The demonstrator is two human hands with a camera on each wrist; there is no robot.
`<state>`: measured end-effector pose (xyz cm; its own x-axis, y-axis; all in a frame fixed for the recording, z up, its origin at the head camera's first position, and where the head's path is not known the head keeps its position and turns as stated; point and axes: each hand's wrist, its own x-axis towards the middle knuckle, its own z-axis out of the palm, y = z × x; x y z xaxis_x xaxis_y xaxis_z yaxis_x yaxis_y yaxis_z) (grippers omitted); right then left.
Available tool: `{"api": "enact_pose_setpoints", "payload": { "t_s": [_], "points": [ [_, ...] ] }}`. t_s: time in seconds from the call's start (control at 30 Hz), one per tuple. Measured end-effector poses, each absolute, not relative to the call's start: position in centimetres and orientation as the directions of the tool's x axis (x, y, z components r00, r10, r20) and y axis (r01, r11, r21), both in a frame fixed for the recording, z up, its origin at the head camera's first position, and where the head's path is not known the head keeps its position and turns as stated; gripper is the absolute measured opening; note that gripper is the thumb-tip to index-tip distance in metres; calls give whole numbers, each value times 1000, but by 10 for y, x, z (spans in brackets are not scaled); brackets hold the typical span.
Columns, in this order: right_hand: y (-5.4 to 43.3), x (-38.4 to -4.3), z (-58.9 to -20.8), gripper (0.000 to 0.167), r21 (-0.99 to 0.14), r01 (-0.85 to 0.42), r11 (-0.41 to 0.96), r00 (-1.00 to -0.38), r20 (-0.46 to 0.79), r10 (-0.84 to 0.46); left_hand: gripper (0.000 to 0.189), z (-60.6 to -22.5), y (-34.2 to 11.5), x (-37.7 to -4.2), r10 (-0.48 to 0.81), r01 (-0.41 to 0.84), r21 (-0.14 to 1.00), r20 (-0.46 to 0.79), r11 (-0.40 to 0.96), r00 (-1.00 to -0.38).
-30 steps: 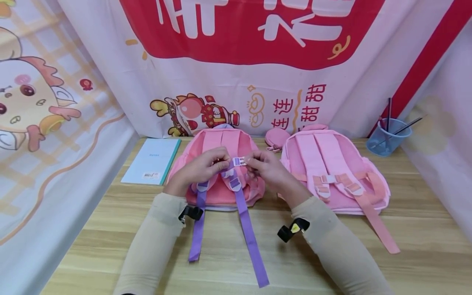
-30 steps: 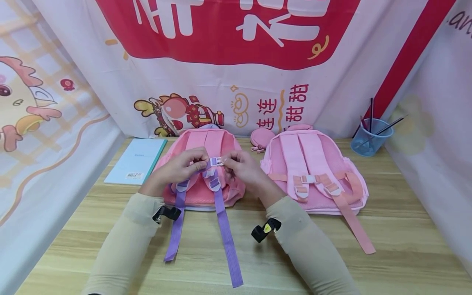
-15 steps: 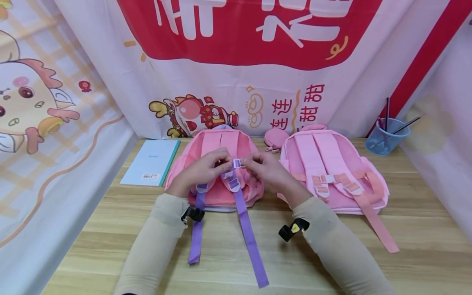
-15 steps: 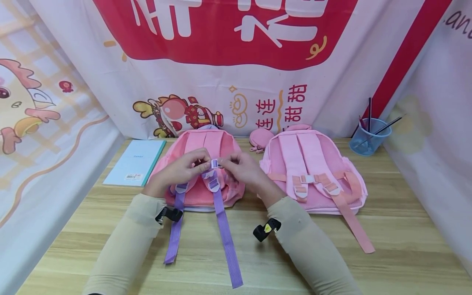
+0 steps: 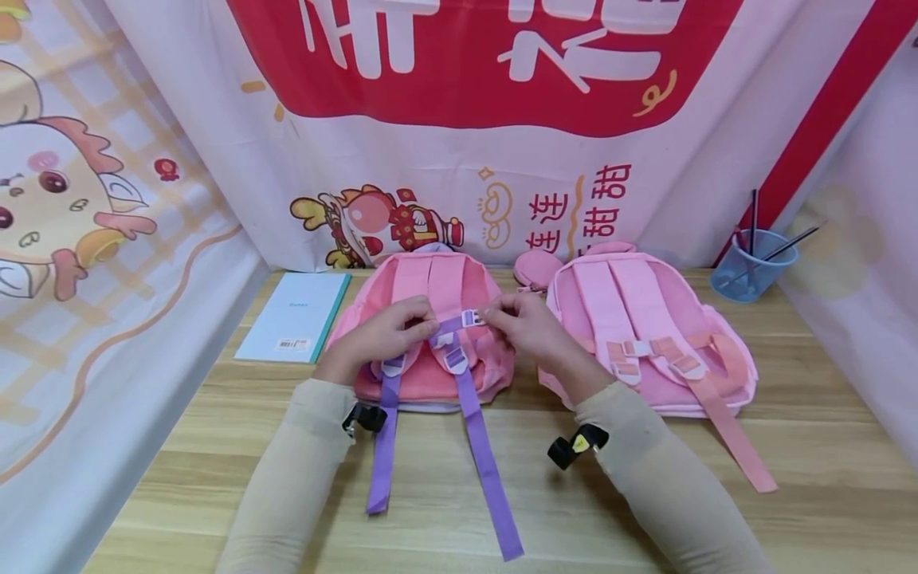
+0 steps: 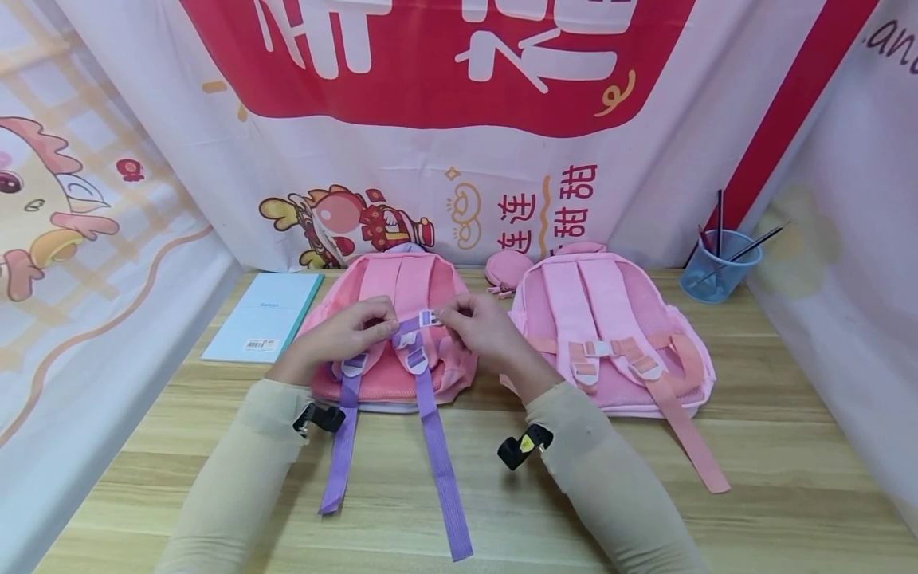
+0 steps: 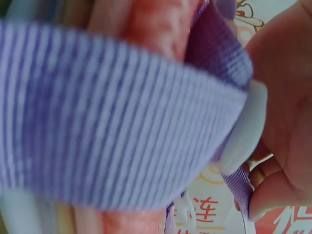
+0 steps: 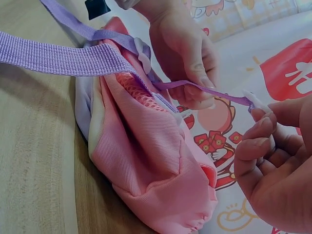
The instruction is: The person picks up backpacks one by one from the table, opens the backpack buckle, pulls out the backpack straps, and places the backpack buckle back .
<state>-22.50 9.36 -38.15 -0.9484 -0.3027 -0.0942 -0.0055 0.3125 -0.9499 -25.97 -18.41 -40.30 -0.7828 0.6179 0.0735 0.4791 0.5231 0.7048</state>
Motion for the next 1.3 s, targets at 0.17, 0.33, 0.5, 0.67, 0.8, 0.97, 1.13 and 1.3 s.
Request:
{"api": "enact_pose_setpoints", "payload": {
  "t_s": [0.17,0.33,0.5,0.67,0.8,0.97,1.13,1.3],
  "points": [
    [95,-225,-382,32,-941,-16,339,-950,-91,-297,17,-405,-191,-260,621,481,689,57,542,-782],
    [99,-226,-384,30,-933,0,360,-952,-110,-285,18,-407,-198,-260,581,465,621,19,631,-814],
    [104,-227,-386,30,-925,10,379,-951,-126,-282,18,-407,-204,-259,560,465,561,4,685,-829],
    [106,-228,-387,30,-919,64,390,-947,-179,-267,16,-408,-210,-259,543,452,532,-16,716,-840],
    [105,-228,-390,27,-907,110,407,-945,-222,-241,12,-409,-214,-258,535,442,519,-36,732,-844],
    [104,-229,-396,23,-898,122,423,-950,-228,-211,5,-411,-218,-257,532,435,507,-57,744,-845],
    [102,-231,-404,21,-894,169,414,-946,-265,-187,5,-413,-221,-258,523,416,508,-83,754,-848],
    [98,-229,-408,23,-892,207,402,-941,-294,-168,8,-417,-222,-260,524,397,533,-106,748,-845]
  ]
}}
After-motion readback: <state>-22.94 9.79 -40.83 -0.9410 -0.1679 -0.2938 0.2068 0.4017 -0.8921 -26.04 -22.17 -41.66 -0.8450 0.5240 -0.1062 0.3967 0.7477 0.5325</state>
